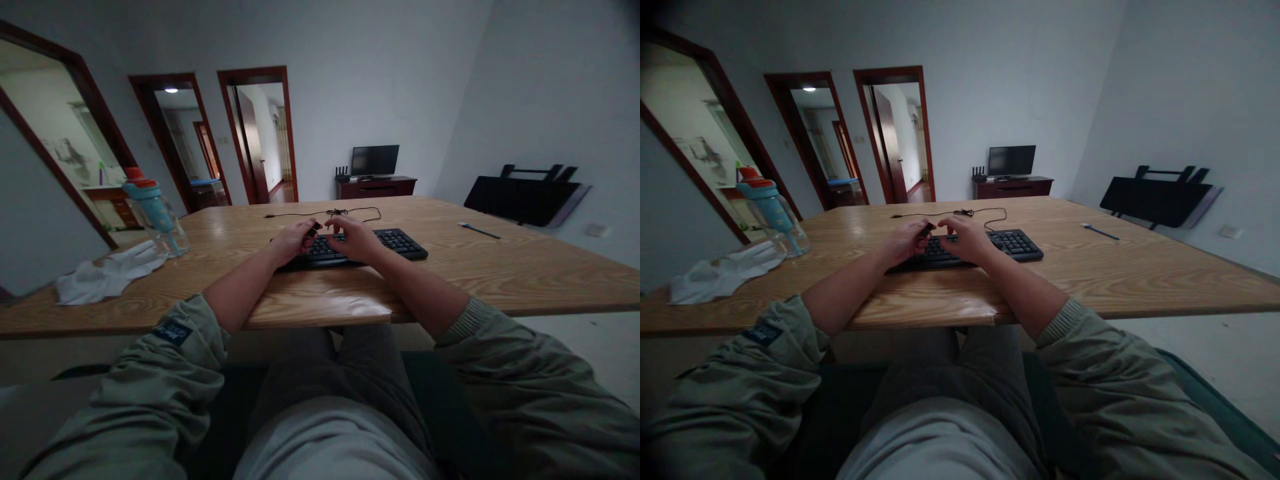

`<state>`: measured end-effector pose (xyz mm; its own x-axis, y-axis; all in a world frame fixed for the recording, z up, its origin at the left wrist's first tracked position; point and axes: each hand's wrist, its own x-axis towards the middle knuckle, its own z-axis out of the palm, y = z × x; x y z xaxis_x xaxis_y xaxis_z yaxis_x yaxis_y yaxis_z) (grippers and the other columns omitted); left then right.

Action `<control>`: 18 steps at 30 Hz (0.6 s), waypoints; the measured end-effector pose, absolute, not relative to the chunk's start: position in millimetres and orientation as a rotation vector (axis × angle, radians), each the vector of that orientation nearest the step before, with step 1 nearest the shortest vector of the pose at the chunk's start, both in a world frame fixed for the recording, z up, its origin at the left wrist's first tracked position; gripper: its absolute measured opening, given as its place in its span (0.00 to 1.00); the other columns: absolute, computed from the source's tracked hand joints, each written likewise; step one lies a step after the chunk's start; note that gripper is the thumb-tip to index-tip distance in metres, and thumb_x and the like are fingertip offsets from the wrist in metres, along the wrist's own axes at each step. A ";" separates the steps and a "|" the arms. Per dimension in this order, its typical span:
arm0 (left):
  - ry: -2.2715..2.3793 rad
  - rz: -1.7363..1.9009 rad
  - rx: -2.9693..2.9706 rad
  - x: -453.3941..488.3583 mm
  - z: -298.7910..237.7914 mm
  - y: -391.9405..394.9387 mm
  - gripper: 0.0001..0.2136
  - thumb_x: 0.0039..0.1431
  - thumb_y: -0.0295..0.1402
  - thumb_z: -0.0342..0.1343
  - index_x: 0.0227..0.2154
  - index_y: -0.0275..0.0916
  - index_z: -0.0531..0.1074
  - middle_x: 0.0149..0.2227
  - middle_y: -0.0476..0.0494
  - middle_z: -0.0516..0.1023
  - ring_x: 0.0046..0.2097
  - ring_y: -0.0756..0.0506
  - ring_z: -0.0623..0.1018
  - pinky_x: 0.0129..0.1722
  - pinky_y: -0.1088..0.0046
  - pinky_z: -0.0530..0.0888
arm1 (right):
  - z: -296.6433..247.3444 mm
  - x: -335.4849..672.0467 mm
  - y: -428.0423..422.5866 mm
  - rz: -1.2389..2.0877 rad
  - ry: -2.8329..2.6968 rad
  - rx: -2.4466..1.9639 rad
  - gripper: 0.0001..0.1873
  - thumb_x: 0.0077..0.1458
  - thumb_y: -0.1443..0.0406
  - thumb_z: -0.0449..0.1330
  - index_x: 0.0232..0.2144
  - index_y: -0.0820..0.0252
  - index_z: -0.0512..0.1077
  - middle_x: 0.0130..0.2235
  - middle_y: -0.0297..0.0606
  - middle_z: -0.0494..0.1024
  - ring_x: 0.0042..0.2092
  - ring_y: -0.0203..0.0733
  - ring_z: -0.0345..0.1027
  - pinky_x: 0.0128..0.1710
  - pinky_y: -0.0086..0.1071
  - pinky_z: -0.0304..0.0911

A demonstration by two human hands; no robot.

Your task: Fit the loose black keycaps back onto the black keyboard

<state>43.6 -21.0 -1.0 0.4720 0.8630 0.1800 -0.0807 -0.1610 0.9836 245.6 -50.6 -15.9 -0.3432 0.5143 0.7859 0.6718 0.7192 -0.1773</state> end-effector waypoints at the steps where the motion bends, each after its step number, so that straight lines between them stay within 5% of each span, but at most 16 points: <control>1: 0.685 0.967 1.458 43.3 -2.3 -22.5 0.14 0.63 0.45 0.55 0.34 0.38 0.70 0.27 0.51 0.66 0.21 0.55 0.62 0.19 0.79 0.58 | -16.3 242.5 -52.2 -0.258 -2.039 -0.879 0.15 0.55 0.64 0.61 0.46 0.58 0.75 0.38 0.38 0.76 0.38 0.41 0.68 0.39 0.32 0.60; 9: 0.655 0.912 1.515 43.3 -8.1 -27.6 0.14 0.66 0.43 0.54 0.35 0.35 0.73 0.22 0.52 0.63 0.22 0.54 0.59 0.20 0.78 0.56 | -17.5 235.1 -56.5 -0.357 -2.081 -0.846 0.11 0.61 0.63 0.57 0.45 0.59 0.74 0.40 0.40 0.76 0.37 0.41 0.67 0.37 0.31 0.59; 18: 0.675 0.885 1.698 42.4 -11.5 -29.0 0.23 0.54 0.54 0.61 0.38 0.35 0.73 0.24 0.52 0.66 0.22 0.55 0.61 0.20 0.78 0.57 | -17.9 236.2 -55.5 -0.298 -2.077 -0.818 0.07 0.58 0.64 0.59 0.39 0.59 0.74 0.38 0.40 0.75 0.37 0.40 0.67 0.37 0.31 0.59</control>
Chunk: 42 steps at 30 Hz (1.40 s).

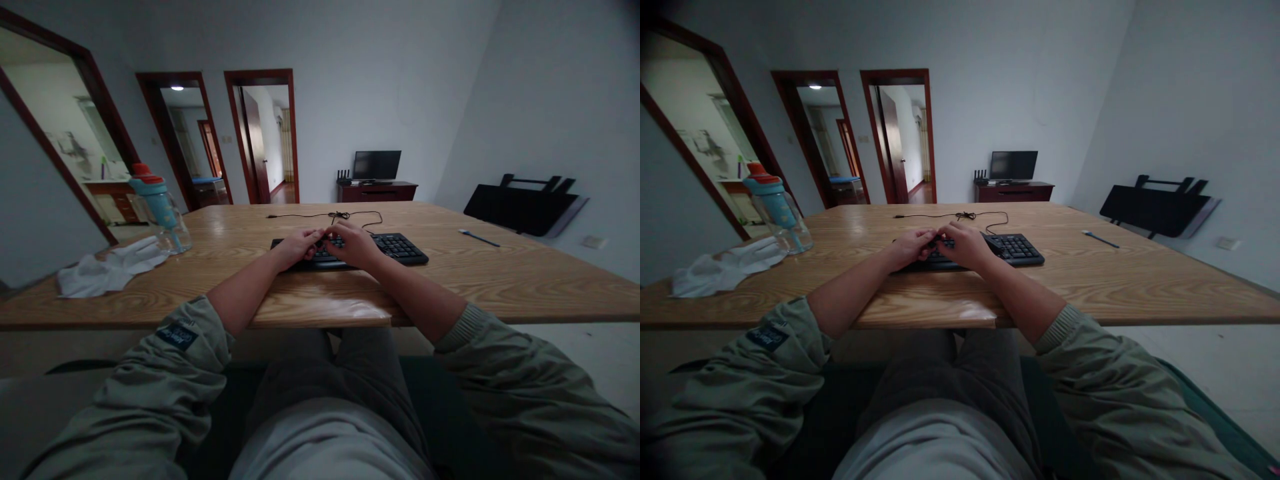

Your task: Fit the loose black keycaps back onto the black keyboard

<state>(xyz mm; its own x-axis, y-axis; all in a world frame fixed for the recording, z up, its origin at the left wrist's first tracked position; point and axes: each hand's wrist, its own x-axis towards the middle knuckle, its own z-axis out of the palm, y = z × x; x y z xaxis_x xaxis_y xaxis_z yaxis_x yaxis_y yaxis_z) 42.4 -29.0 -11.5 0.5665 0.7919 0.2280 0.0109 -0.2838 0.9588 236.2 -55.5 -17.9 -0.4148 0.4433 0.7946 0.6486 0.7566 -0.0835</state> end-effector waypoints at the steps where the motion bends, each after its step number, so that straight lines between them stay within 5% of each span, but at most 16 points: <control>1: 0.693 0.895 1.725 42.0 -10.5 -28.9 0.24 0.54 0.54 0.61 0.38 0.35 0.74 0.25 0.52 0.67 0.22 0.55 0.62 0.20 0.78 0.57 | -17.5 236.6 -55.0 -0.277 -2.059 -0.812 0.06 0.57 0.64 0.59 0.38 0.59 0.73 0.37 0.39 0.75 0.37 0.40 0.67 0.37 0.31 0.59; 6: 0.909 1.029 1.981 28.6 -4.2 -17.4 0.23 0.54 0.51 0.61 0.44 0.36 0.75 0.30 0.49 0.73 0.27 0.52 0.68 0.26 0.76 0.65 | -17.0 251.2 -44.4 -0.087 -1.945 -0.958 0.06 0.52 0.63 0.60 0.33 0.59 0.69 0.33 0.36 0.74 0.33 0.39 0.64 0.35 0.31 0.58; 14: 1.239 0.861 2.374 -1.2 -11.3 12.6 0.13 0.50 0.39 0.64 0.36 0.37 0.77 0.32 0.45 0.79 0.34 0.46 0.76 0.34 0.71 0.70 | -21.1 284.8 -25.9 0.010 -1.789 -1.178 0.08 0.47 0.62 0.61 0.30 0.58 0.67 0.30 0.33 0.72 0.30 0.39 0.63 0.33 0.32 0.57; 28: 1.350 0.872 2.422 -26.2 1.7 19.1 0.15 0.56 0.42 0.56 0.37 0.36 0.80 0.35 0.42 0.82 0.38 0.44 0.77 0.38 0.70 0.71 | -24.9 282.6 -26.5 0.179 -2.038 -1.306 0.07 0.53 0.66 0.60 0.33 0.61 0.77 0.33 0.38 0.79 0.34 0.40 0.70 0.35 0.31 0.62; 42: 1.353 0.571 2.418 -19.1 3.1 6.7 0.09 0.50 0.37 0.59 0.32 0.39 0.80 0.33 0.46 0.82 0.35 0.45 0.78 0.35 0.73 0.71 | -20.6 282.5 -33.1 0.204 -2.183 -1.385 0.09 0.57 0.66 0.59 0.34 0.61 0.79 0.34 0.39 0.81 0.33 0.40 0.71 0.36 0.31 0.64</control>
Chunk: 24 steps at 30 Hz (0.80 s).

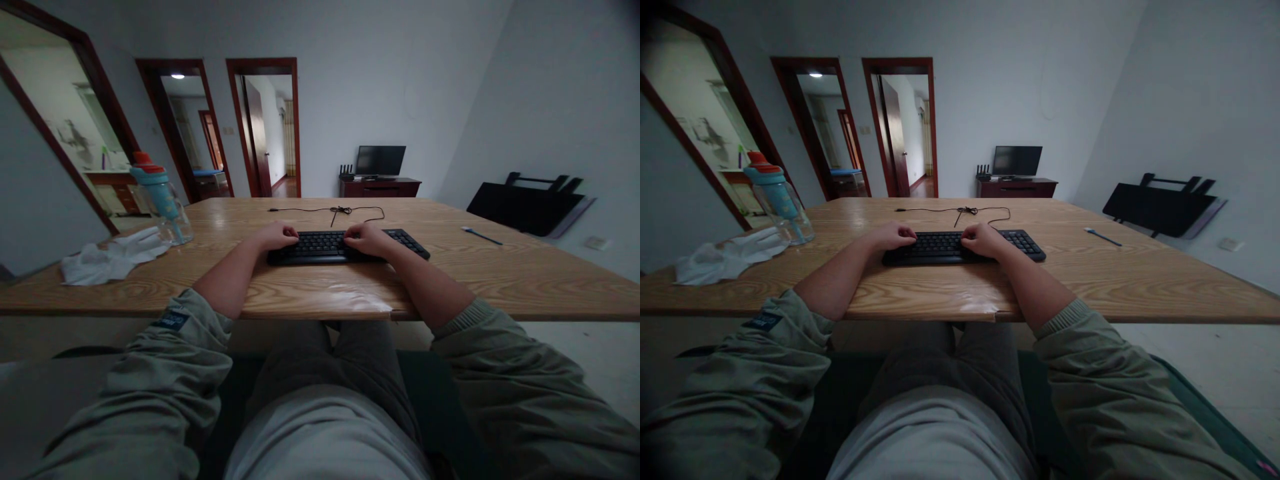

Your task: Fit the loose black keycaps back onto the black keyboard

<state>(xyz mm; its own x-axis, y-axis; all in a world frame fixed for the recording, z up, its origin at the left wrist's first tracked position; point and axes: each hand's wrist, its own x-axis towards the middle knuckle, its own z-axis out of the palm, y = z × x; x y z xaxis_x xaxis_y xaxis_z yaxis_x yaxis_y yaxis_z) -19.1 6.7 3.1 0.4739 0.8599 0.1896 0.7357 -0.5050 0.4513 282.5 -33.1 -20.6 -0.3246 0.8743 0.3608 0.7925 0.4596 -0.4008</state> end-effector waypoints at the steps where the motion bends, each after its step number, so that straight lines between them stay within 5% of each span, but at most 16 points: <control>1: 1.352 0.577 2.421 -18.5 2.9 6.4 0.10 0.50 0.37 0.59 0.32 0.39 0.80 0.33 0.46 0.82 0.35 0.45 0.78 0.35 0.73 0.71 | -20.5 282.5 -33.1 0.199 -2.192 -1.391 0.09 0.57 0.66 0.59 0.34 0.61 0.80 0.34 0.38 0.81 0.33 0.40 0.71 0.36 0.31 0.64; 24: 1.344 0.590 2.435 -17.3 0.9 8.5 0.10 0.51 0.37 0.59 0.33 0.40 0.79 0.34 0.46 0.82 0.35 0.46 0.78 0.33 0.75 0.70 | -23.8 274.1 -30.8 -0.056 -2.298 -1.346 0.12 0.55 0.65 0.61 0.41 0.57 0.81 0.41 0.39 0.82 0.42 0.44 0.74 0.46 0.33 0.65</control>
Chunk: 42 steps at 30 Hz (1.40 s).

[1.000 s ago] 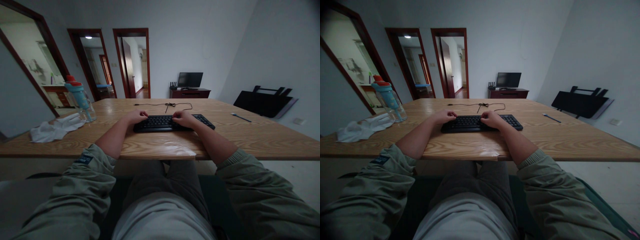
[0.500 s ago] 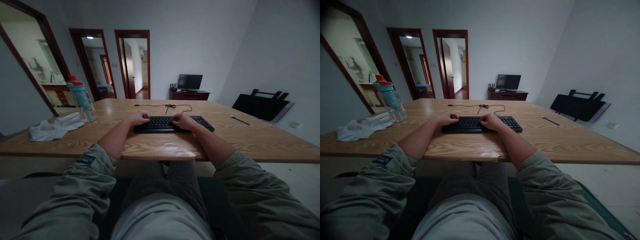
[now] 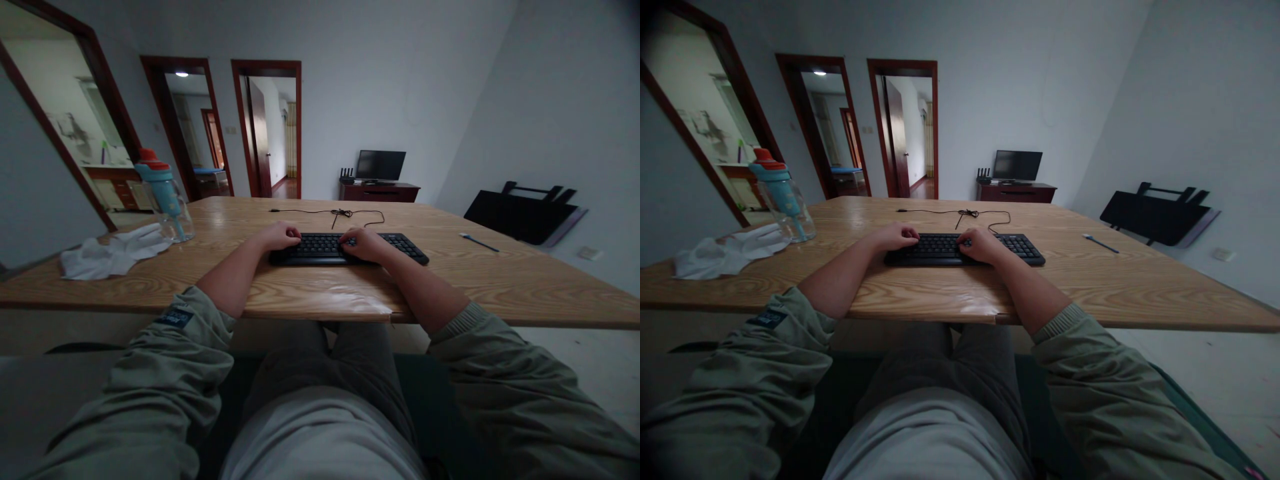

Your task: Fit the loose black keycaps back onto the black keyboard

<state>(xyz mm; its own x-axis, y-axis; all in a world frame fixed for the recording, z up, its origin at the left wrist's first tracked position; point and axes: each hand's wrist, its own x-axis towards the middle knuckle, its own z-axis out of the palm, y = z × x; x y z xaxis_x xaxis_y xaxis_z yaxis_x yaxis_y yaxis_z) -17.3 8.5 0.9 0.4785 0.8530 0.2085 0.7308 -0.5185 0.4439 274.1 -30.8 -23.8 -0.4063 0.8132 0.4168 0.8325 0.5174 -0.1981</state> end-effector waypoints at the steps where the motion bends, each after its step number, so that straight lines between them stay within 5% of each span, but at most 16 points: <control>1: 1.343 0.591 2.434 -17.2 1.0 8.4 0.10 0.51 0.37 0.59 0.33 0.40 0.79 0.34 0.46 0.82 0.35 0.46 0.78 0.33 0.75 0.70 | -23.7 274.4 -30.6 -0.046 -2.290 -1.354 0.12 0.56 0.65 0.61 0.41 0.57 0.81 0.40 0.39 0.82 0.41 0.44 0.74 0.45 0.33 0.65; 23: 1.330 0.571 2.444 -16.6 2.2 8.0 0.10 0.53 0.36 0.59 0.35 0.39 0.80 0.36 0.44 0.82 0.36 0.45 0.78 0.35 0.73 0.70 | -19.1 274.7 -35.5 -0.059 -2.287 -1.436 0.11 0.55 0.63 0.62 0.41 0.53 0.81 0.35 0.38 0.81 0.35 0.43 0.73 0.38 0.33 0.64; 42: 1.376 0.474 2.507 -17.6 1.5 10.9 0.13 0.57 0.39 0.56 0.40 0.38 0.79 0.39 0.44 0.82 0.38 0.46 0.79 0.36 0.75 0.72 | -5.9 279.7 -44.6 0.076 -2.340 -1.525 0.14 0.58 0.65 0.60 0.45 0.56 0.81 0.38 0.37 0.83 0.36 0.39 0.74 0.43 0.29 0.65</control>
